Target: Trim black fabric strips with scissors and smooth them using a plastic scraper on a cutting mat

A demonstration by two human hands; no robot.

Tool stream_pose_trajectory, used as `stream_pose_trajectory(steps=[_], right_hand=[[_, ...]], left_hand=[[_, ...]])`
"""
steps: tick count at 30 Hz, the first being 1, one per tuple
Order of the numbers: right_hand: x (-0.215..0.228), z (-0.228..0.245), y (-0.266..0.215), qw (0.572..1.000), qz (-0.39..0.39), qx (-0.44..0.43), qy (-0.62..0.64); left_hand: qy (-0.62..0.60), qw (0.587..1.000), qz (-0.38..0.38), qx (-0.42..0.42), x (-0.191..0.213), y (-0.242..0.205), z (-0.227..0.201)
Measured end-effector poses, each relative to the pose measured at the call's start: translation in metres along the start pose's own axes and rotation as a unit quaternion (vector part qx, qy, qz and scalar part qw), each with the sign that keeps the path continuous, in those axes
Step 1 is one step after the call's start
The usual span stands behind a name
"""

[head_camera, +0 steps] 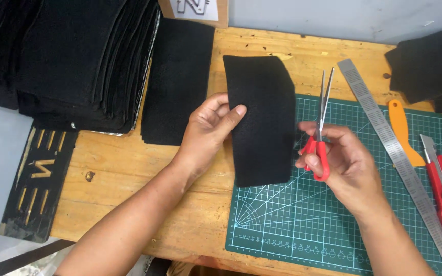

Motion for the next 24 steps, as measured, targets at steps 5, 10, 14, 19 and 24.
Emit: stream_pose_trajectory(steps=[5,10,14,19,24], right_hand=[[-0.004,-0.004,0.0,1.0,0.015,0.001,0.007],[-0.004,-0.005,-0.002,0.998,0.009,-0.043,-0.049],[-0.002,-0.006,-0.002,0.982,-0.014,-0.078,-0.169],[0.0,-0.004,-0.001,0.982,-0.031,-0.053,-0.179],[-0.002,0.005,-0.003,0.972,-0.022,-0.001,-0.235]], left_hand=[[0.006,0.999,-0.008,0.045,0.003,-0.002,0.004],[0.023,0.999,0.001,0.047,0.006,-0.003,0.007],[-0.029,0.998,0.008,0.047,0.002,-0.004,0.004],[-0.035,0.998,0.018,0.039,0.0,-0.004,0.001],[-0.013,0.998,-0.039,0.053,0.001,0.0,-0.006]])
Point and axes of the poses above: each hand's wrist, its own y-axis towards the middle knuckle, its own x-axis out of the back of the hand, z = x × y, the point moved 6 cm from there along y, towards the middle knuckle, and after that the axes turned 12 degrees about -x, right-handed, at the moved point
